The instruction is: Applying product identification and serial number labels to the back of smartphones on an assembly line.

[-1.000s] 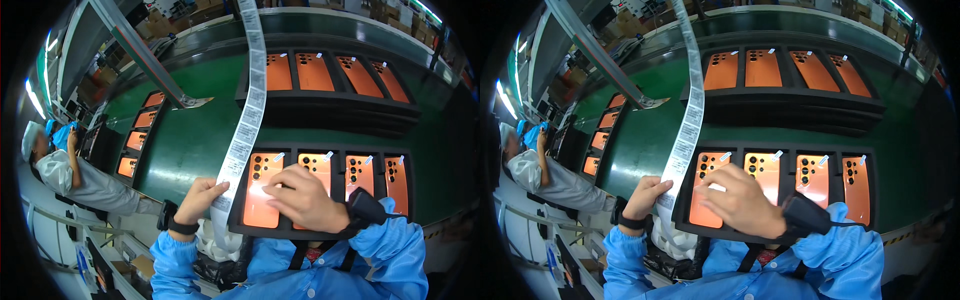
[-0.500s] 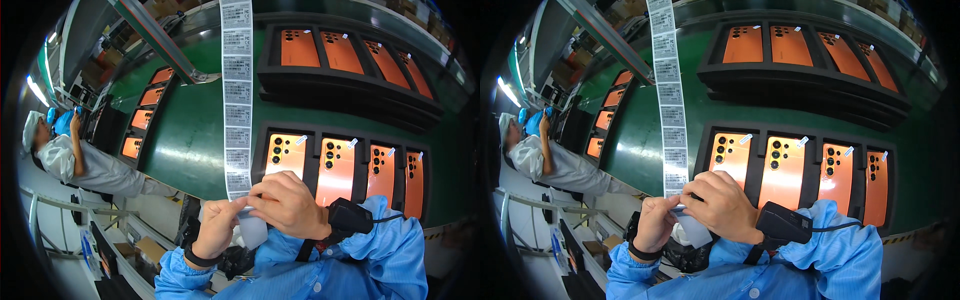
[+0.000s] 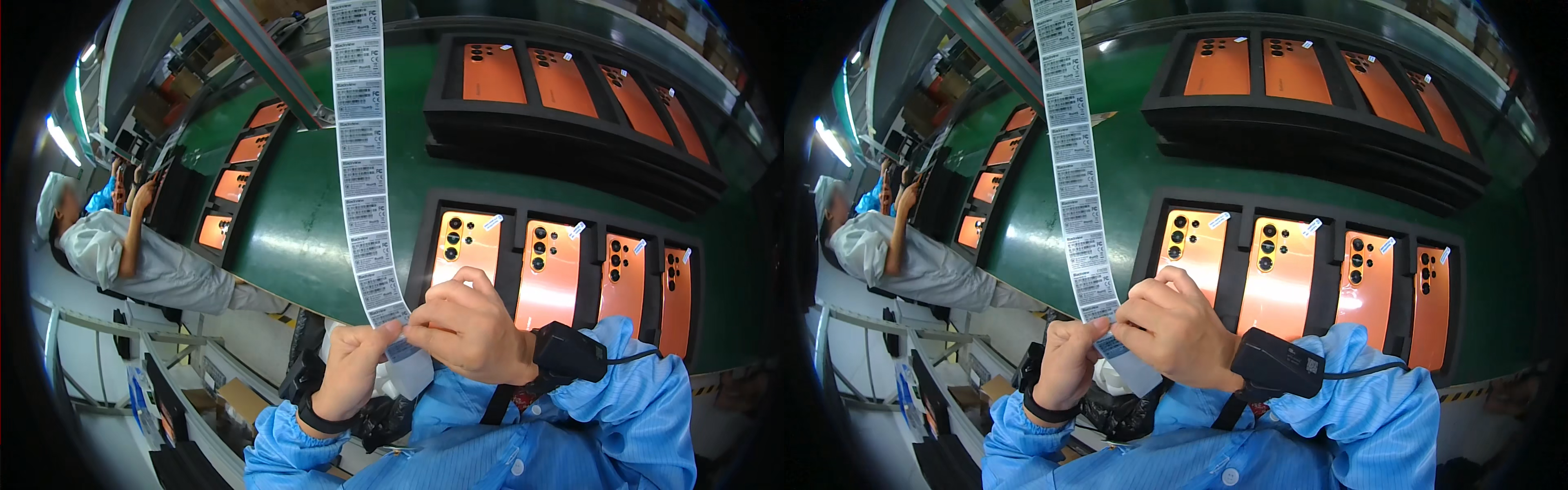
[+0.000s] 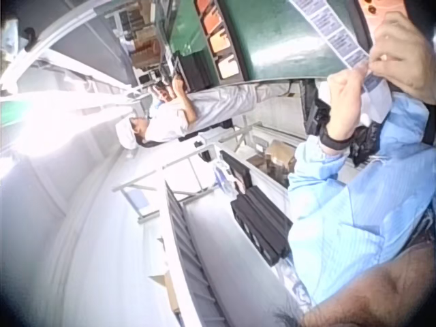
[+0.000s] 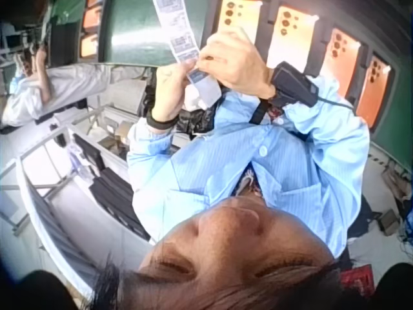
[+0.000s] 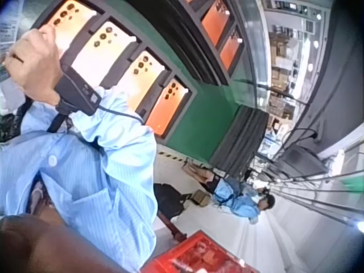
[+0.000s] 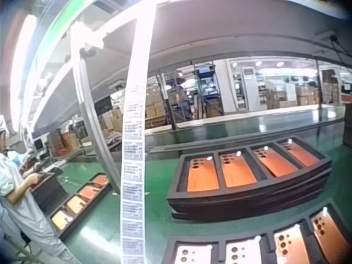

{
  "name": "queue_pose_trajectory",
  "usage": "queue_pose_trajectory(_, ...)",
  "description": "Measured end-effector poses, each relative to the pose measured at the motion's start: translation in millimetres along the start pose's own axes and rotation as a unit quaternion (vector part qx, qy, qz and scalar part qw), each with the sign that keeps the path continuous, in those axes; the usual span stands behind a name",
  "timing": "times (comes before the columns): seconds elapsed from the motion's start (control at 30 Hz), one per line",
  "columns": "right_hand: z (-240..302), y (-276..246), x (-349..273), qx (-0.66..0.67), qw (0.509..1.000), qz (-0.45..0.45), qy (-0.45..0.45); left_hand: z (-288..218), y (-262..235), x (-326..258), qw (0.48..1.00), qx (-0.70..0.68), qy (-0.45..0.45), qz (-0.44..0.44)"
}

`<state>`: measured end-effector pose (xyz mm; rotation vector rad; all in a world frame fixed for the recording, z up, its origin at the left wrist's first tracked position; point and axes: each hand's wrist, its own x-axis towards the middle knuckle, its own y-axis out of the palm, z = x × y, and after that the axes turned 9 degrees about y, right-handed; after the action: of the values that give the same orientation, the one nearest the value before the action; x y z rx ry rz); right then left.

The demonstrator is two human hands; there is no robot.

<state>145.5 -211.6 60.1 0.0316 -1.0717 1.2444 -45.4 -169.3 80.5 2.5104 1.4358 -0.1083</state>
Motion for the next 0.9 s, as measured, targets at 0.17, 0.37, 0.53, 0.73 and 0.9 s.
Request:
queue_pose_trajectory(0.17,3,4,-2,-0.063,0.996,-0.022,-0.062,1,1,-3,1.0,0.012,0.0,-0.02)
queue_pose_trajectory(0.37,5,0,-2,-0.11,0.989,-0.03,-0.095,-1,-3,8,0.999,-0.017,-0.018,-0.029)
queue_pose_trajectory(0.53,-1,-31,12,-0.021,0.996,-0.088,0.008,-2,-65,47,0.996,0.081,-0.039,-0.026)
queue_pose_trajectory(0.73,-30,-88,-3,-0.088,0.986,-0.119,0.079,-7,-87,65,0.84,0.532,0.094,-0.042)
queue_pose_trajectory(0.9,-52,-95,-26,-0.1,0.963,-0.183,0.167,-20,0,87,0.644,0.614,0.456,0.009)
